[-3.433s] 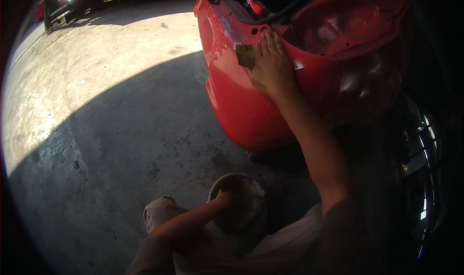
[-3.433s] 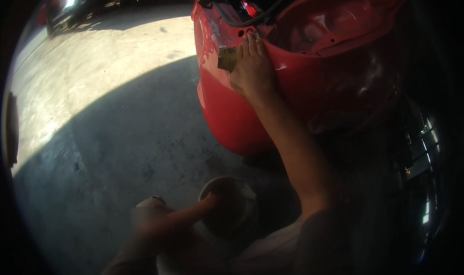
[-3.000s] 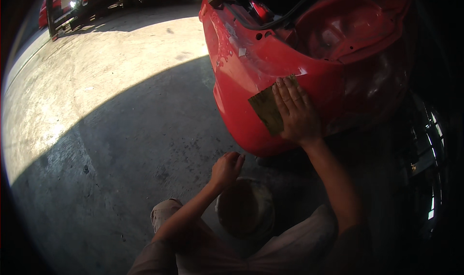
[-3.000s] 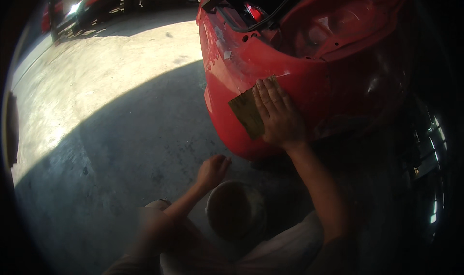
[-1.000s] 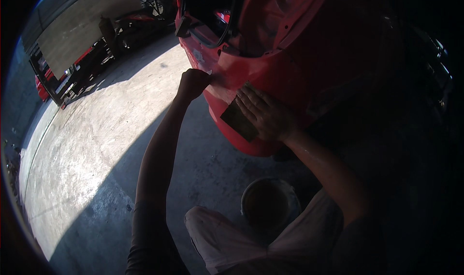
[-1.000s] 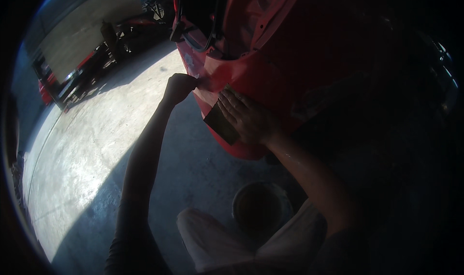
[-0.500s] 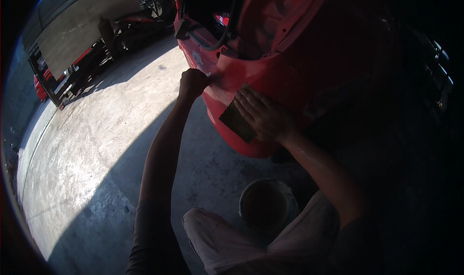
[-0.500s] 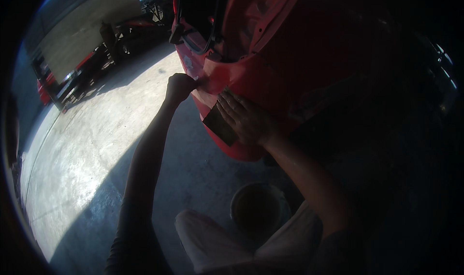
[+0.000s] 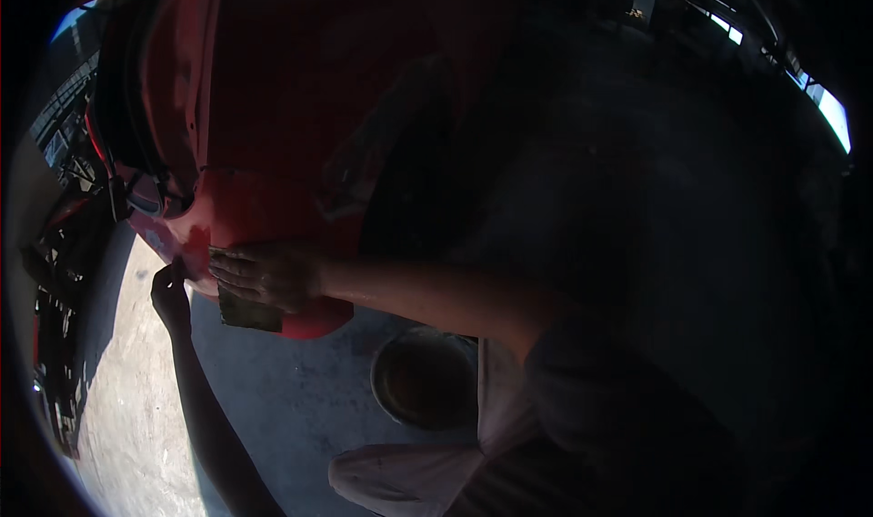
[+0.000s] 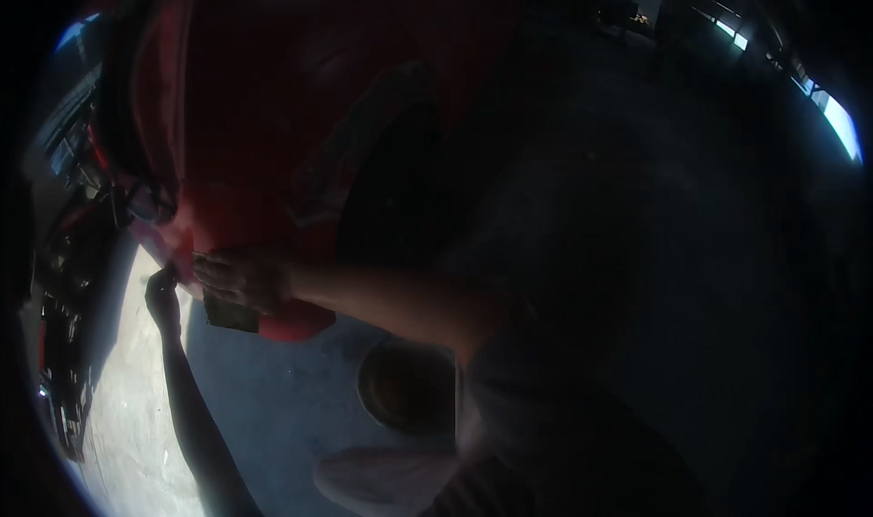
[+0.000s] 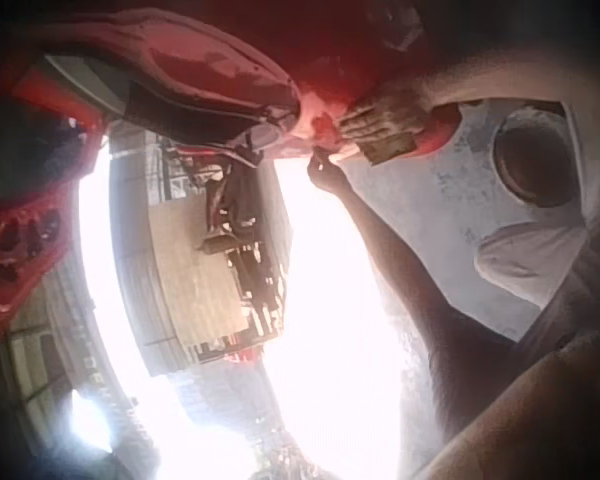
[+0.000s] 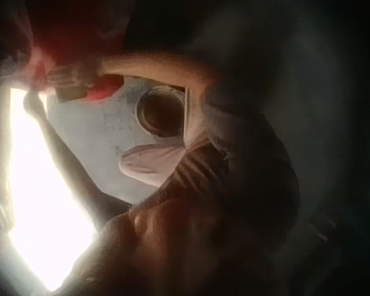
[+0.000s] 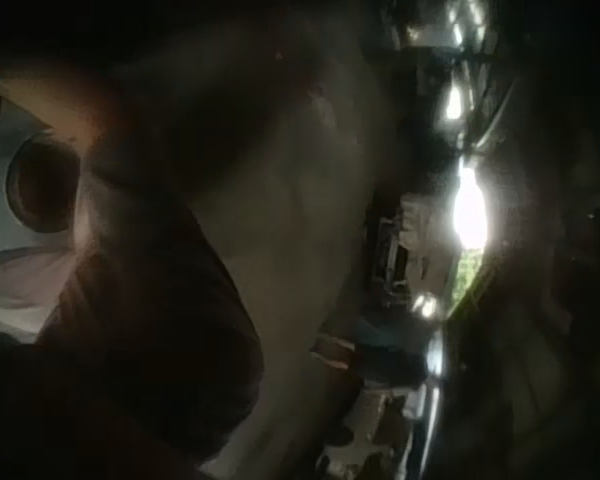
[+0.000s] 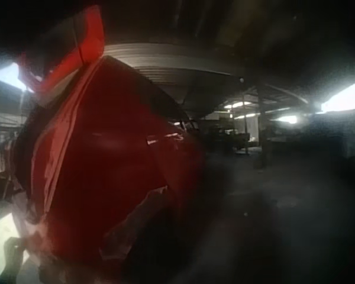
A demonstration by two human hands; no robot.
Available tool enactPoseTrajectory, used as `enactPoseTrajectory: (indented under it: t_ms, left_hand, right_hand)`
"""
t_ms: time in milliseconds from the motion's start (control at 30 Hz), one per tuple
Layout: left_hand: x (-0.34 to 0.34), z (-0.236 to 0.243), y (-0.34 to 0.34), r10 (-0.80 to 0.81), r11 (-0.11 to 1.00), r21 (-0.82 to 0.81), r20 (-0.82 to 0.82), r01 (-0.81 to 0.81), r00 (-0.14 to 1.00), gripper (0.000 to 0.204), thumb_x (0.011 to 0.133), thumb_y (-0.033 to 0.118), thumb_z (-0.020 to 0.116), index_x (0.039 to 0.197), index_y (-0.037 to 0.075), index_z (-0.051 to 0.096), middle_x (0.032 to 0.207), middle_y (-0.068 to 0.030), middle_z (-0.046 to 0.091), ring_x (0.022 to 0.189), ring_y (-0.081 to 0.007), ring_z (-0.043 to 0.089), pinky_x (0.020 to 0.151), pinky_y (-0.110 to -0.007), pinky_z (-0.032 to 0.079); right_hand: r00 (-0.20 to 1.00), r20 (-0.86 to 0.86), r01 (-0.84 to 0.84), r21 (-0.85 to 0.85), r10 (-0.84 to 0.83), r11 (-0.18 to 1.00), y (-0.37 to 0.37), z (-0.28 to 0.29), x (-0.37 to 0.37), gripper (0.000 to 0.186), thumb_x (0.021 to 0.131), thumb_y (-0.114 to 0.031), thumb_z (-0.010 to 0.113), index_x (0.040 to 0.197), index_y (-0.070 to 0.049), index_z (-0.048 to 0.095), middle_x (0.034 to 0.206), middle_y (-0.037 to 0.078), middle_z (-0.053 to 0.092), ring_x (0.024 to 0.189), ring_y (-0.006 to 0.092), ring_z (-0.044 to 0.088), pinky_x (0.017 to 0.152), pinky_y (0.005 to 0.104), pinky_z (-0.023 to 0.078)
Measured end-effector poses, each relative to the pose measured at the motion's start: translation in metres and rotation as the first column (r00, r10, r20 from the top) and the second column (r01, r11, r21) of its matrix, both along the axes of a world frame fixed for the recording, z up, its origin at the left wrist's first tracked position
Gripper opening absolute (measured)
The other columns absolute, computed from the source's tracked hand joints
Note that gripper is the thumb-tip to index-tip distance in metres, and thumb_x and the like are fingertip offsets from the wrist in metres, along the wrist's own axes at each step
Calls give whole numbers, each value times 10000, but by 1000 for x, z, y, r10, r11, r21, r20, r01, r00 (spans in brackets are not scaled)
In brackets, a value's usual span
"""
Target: The person selects a piece of sandpaper from a box, dips it into a bucket of water, and sands the damaged rear panel of a red car by hand.
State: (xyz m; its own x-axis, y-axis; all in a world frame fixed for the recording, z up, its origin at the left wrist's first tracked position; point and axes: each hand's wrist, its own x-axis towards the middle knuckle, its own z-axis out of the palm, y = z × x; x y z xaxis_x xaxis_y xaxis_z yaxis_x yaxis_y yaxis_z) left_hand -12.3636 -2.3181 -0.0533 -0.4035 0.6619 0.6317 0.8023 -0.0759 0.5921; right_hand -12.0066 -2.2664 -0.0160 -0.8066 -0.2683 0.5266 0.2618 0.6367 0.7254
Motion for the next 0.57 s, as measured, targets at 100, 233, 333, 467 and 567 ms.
enactPoseTrajectory:
  t_ms: [100, 233, 333, 467, 567]
  left_hand:
    - [-7, -7, 10, 15, 1000, -11, 33, -15, 999, 410, 1063, 354, 616, 1049, -34, 746, 936, -128, 754, 836, -218, 694, 785, -359, 534]
    - [-26, -19, 22, 151, 982, -108, -69, -158, 986, 483, 1094, 417, 514, 1071, -33, 688, 1002, -166, 705, 917, -315, 677, 837, -431, 508]
    - [-56, -32, 28, 69, 984, -165, 22, -65, 997, 502, 1098, 431, 481, 1150, -21, 694, 1100, -185, 702, 1014, -347, 676, 876, -450, 511]
    - [-115, -51, 32, 322, 905, -148, -372, -398, 871, 457, 988, 304, 676, 1265, -59, 666, 1144, -233, 712, 1021, -339, 708, 928, -458, 534]
    - [-132, -74, 60, 486, 765, -265, -359, -587, 797, 553, 929, 276, 738, 1294, -124, 625, 1209, -249, 721, 1006, -296, 733, 881, -401, 569]
  right_hand:
    - [999, -39, 22, 50, -21, 998, -1, 0, 5, 628, 976, -364, 373, 1487, -26, 509, 1600, 147, 449, 1527, 319, 356, 1306, 486, 209]
    - [999, 22, 46, 91, -48, 995, -2, -1, 8, 623, 994, -363, 347, 1501, -29, 485, 1604, 139, 438, 1532, 289, 345, 1317, 482, 198]
    - [994, 52, 93, 130, -100, 987, 0, -5, 5, 618, 1020, -365, 310, 1521, -41, 470, 1621, 129, 416, 1538, 276, 333, 1318, 479, 195]
    - [995, 34, 88, 159, -94, 983, 8, -12, -5, 636, 1028, -394, 299, 1535, -46, 462, 1634, 130, 407, 1544, 274, 329, 1318, 489, 181]
    - [993, 31, 101, 234, -111, 967, 15, -17, -12, 646, 1016, -401, 317, 1522, -34, 478, 1622, 161, 423, 1529, 307, 362, 1305, 498, 211]
